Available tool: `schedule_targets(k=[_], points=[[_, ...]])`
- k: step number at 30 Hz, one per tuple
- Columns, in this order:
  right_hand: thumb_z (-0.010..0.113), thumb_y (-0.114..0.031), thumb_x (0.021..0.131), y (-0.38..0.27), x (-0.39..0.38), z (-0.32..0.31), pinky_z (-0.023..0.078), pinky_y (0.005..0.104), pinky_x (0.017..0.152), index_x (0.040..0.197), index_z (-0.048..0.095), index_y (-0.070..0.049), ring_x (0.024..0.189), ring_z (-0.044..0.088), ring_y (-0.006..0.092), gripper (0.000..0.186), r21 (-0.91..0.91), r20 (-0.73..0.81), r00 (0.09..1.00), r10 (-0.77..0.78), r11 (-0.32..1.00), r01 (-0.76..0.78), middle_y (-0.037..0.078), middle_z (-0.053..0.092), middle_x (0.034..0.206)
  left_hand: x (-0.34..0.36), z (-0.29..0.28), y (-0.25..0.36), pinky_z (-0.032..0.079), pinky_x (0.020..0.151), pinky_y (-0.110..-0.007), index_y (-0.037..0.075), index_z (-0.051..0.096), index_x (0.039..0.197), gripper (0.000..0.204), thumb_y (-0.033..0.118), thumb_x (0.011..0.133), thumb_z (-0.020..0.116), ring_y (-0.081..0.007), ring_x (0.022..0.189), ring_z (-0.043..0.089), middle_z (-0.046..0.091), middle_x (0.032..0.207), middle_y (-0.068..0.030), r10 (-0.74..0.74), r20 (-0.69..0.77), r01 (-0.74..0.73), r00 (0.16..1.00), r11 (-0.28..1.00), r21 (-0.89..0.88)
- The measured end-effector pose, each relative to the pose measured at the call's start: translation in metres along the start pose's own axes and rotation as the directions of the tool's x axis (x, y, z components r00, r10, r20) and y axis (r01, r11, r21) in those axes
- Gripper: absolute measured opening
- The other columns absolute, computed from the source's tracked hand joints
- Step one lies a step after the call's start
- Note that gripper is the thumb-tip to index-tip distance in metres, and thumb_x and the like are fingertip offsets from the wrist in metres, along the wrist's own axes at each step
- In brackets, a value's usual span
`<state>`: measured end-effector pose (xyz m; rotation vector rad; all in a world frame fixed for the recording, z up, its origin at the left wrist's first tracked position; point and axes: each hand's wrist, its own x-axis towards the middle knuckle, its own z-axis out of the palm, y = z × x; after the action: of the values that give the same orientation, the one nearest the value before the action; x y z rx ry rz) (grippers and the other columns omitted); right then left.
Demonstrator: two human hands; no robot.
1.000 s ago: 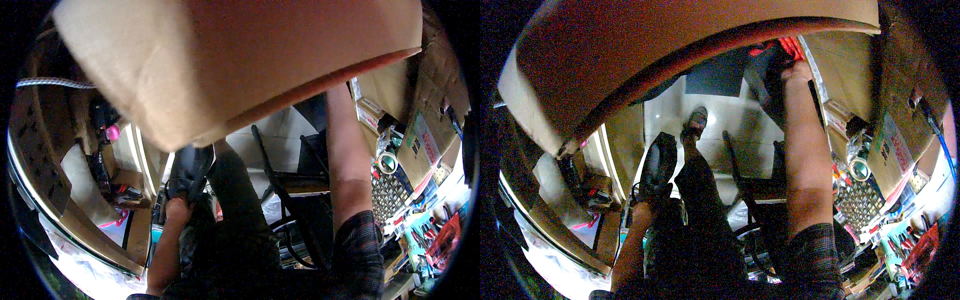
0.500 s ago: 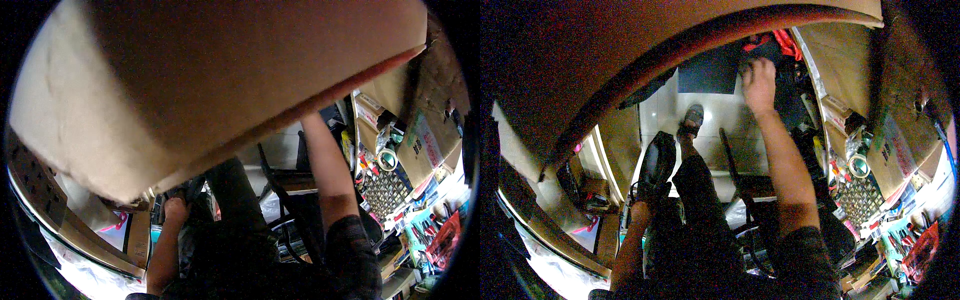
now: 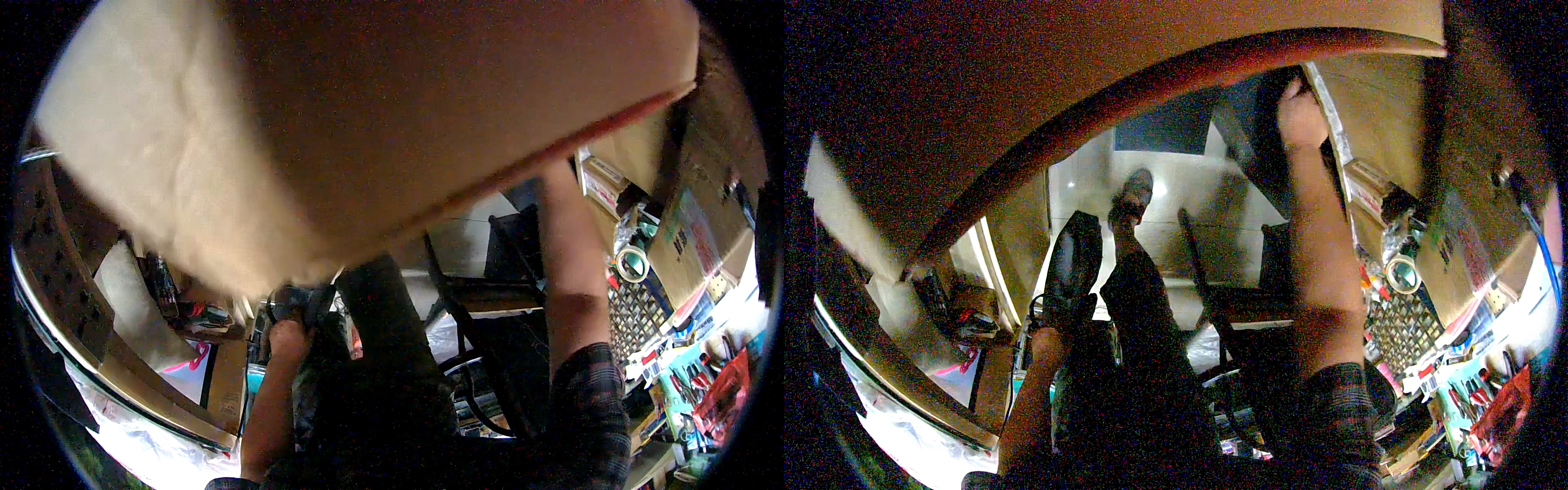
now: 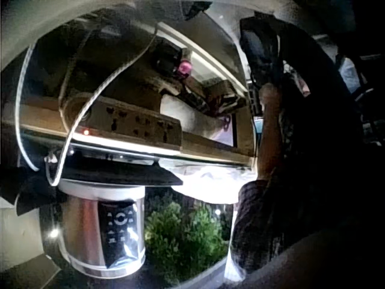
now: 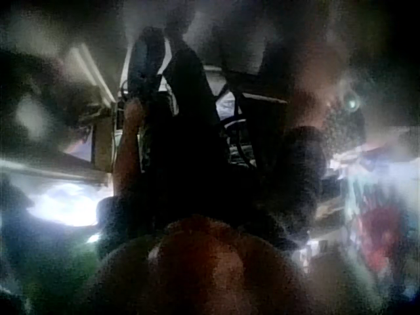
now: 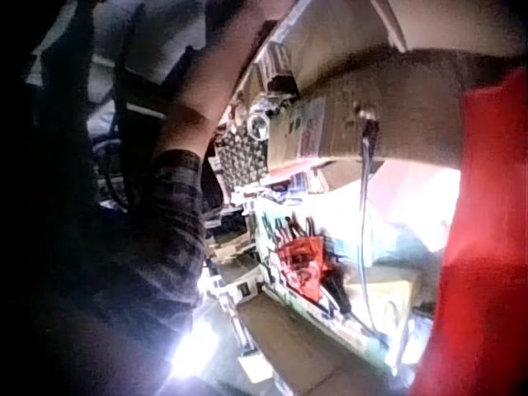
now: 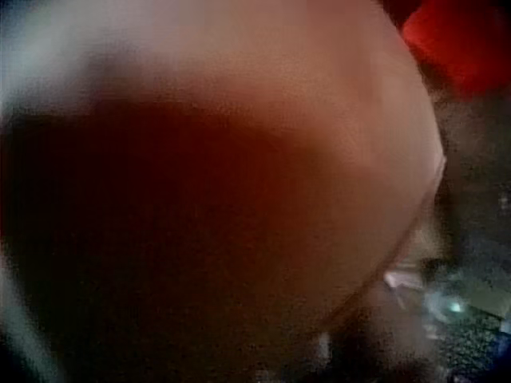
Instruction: The person uses a screwdriver to remove screws from a yellow plastic component attached to a metal box. They then lift the box and hand it to a woman in an orange shirt. The person walks through a cluttered workshop, picks up a yellow power tool, and later handles a grey power drill, attaching a bit to it.
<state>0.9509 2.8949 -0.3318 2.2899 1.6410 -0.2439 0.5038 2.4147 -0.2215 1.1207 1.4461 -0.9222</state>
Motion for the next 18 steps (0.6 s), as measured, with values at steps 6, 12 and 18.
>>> schedule_targets(k=[6, 12, 18], points=[[0.064, -0.032, 0.093, -0.025, -0.138, 0.035, 0.025, 0.0642, 0.12, 0.149, 0.044, 0.003, 0.151, 0.029, 0.0458, 0.069, 0.056, -0.351, 0.876, -0.331, 0.927, 0.372, 0.025, 0.037, 0.158, -0.008, -0.008, 0.001, 0.058, 0.083, -0.051, 0.004, 0.067, 0.113, 0.049, 0.046, 0.089, 0.074, -0.039, 0.093, 0.073, 0.074, 0.097, -0.0208, 0.04, -0.074, -0.039, 0.996, 0.999, 0.019], [0.058, -0.03, 0.099, -0.02, -0.3, 0.127, 0.039, 0.0515, 0.109, 0.142, 0.05, -0.003, 0.127, 0.049, 0.0356, 0.051, 0.744, 0.293, 0.912, 0.288, 0.53, -0.406, 0.017, 0.052, 0.14, -0.038, -0.036, 0.034, 0.058, 0.086, -0.05, 0.004, 0.068, 0.114, 0.044, 0.042, 0.09, 0.072, -0.0371, 0.1, 0.073, 0.074, 0.103, -0.0209, 0.099, -0.074, -0.096, 0.992, 0.994, 0.043], [0.044, -0.047, 0.106, 0.008, -0.433, 0.077, 0.042, 0.0326, 0.1, 0.128, 0.065, -0.009, 0.11, 0.057, 0.0233, 0.048, 0.593, 0.779, 0.51, 0.366, -0.165, -0.788, 0.008, 0.064, 0.121, -0.065, -0.064, 0.081, 0.058, 0.089, -0.048, 0.004, 0.067, 0.116, 0.037, 0.034, 0.093, 0.07, -0.0364, 0.102, 0.073, 0.074, 0.109, -0.0202, 0.243, -0.15, -0.227, 0.958, 0.967, 0.116]])
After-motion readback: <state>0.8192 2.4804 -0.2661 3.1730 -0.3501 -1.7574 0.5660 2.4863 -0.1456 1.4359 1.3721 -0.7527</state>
